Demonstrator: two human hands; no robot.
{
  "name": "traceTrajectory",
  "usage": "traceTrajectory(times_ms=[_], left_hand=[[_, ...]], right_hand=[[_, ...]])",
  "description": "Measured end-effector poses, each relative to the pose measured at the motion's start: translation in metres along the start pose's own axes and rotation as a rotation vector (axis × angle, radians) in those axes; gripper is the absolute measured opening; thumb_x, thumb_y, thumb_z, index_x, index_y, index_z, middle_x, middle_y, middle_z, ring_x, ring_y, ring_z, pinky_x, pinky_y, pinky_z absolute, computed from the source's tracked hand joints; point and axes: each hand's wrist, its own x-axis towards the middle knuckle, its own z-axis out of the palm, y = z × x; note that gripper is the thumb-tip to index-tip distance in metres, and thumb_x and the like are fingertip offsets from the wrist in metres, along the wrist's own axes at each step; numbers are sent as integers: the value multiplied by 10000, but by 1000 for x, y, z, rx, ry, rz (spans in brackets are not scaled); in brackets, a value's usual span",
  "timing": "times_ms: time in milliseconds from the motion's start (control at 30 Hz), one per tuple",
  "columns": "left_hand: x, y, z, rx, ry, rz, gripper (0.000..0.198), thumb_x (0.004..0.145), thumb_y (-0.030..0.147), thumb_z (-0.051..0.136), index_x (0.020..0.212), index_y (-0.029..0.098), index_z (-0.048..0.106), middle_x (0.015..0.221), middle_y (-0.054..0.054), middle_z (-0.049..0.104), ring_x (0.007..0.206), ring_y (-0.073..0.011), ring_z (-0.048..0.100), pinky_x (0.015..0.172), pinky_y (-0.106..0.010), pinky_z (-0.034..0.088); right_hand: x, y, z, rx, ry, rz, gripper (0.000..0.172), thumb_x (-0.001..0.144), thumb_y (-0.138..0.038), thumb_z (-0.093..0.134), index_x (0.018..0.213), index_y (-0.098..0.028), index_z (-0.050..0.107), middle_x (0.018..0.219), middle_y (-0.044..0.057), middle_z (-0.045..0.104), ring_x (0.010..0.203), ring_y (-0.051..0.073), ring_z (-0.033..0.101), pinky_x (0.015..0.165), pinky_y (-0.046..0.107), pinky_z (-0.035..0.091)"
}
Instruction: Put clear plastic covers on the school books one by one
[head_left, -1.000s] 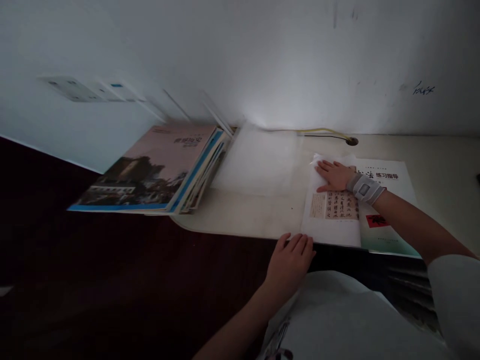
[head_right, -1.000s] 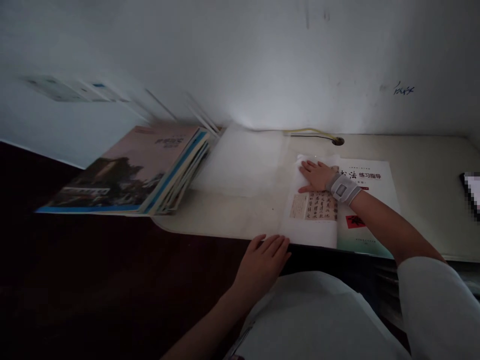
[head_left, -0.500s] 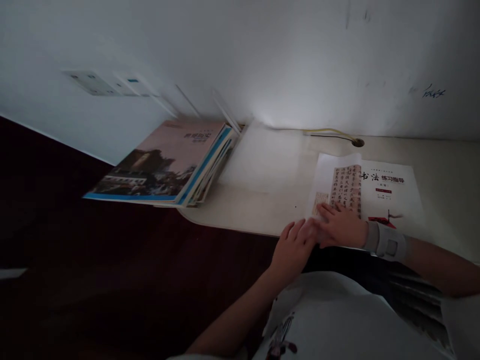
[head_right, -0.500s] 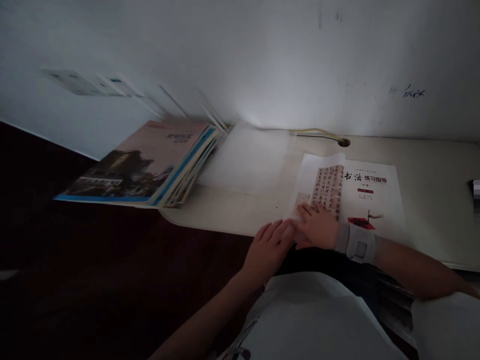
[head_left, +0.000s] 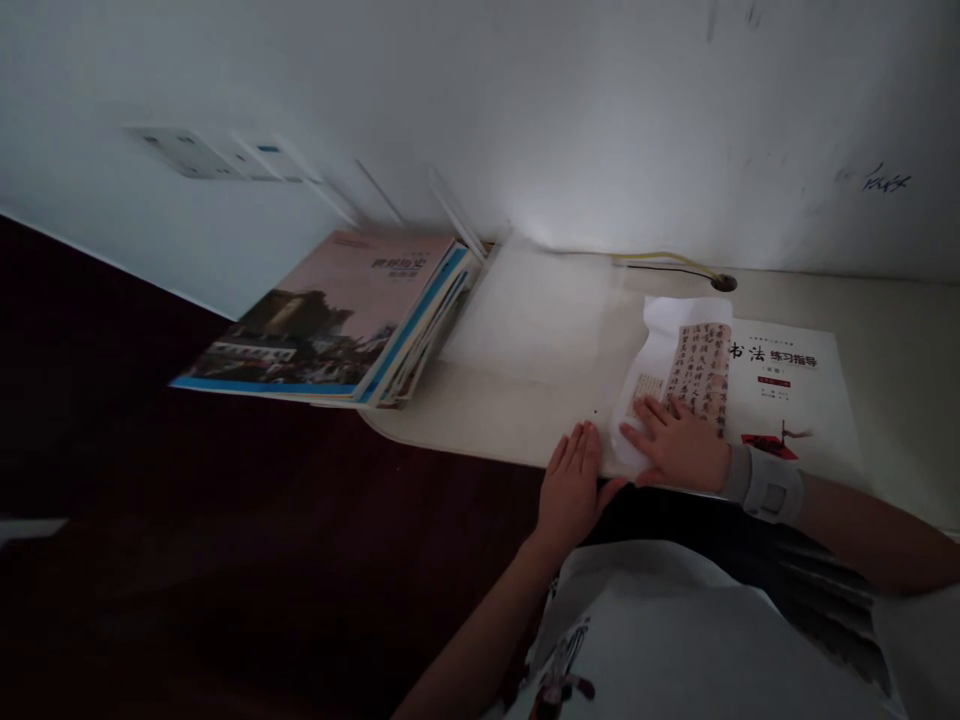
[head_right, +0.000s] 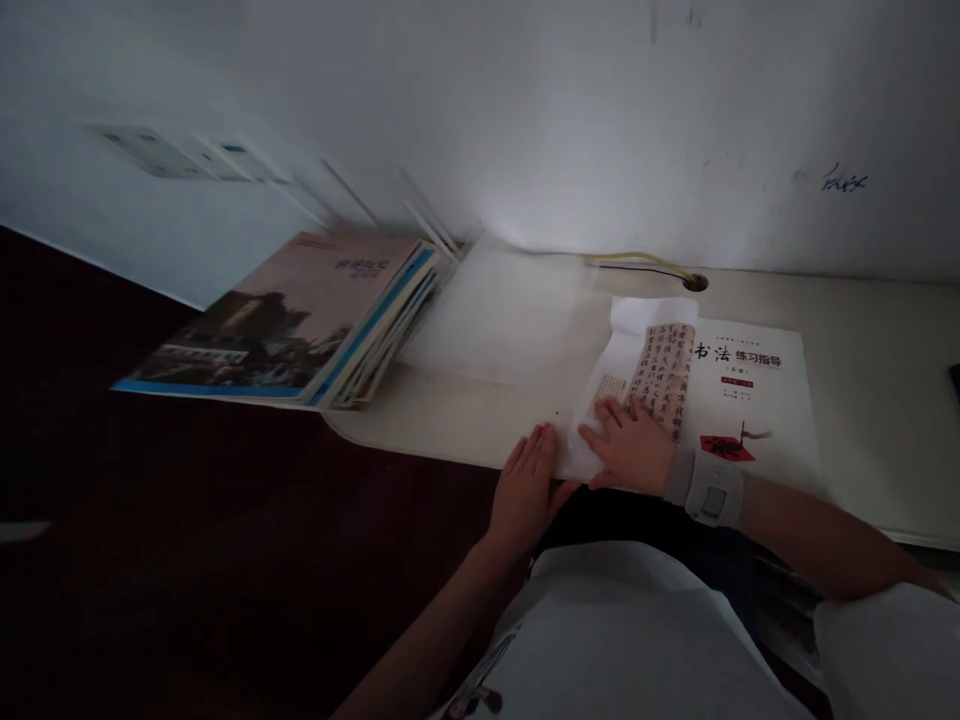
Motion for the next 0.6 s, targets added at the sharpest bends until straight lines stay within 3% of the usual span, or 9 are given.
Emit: traceTrajectory(times_ms=[133, 267, 433, 600], left_hand=[[8, 13, -2, -81, 94, -156, 404, 882, 375, 518, 1177, 100, 539, 1225, -199, 619, 1224, -307, 530, 1029, -487, 394], [15, 22, -7, -136, 165, -244, 138, 855, 266, 542, 906, 150, 598, 1093, -162, 653, 1131, -284, 584, 943, -452, 474], [17, 26, -12, -96, 260, -172, 114, 833, 173, 531, 734, 172, 588, 938, -129, 643, 997, -249, 611, 839, -399, 519], [21, 32, -15, 8, 423, -86, 117, 803, 130, 577, 694, 173, 568, 877, -88, 642, 993, -235, 590, 895, -423, 465]], right_hand=[[-1, 3, 5, 44, 50, -93, 756, 821, -669, 474, 1385, -166, 458, 1461, 204, 384, 1324, 373, 383, 1012, 593, 345], [-4, 5, 6, 61, 30, -129, 783, 766, -689, 540, 1404, -246, 435, 1472, 215, 359, 1328, 419, 353, 1003, 629, 304], [-5, 7, 5, 82, -2, -158, 814, 725, -711, 571, 1414, -309, 409, 1492, 199, 329, 1334, 441, 322, 997, 651, 274], [-9, 6, 5, 114, -7, -223, 782, 749, -713, 538, 1399, -291, 433, 1488, 207, 331, 1332, 450, 319, 989, 669, 264]])
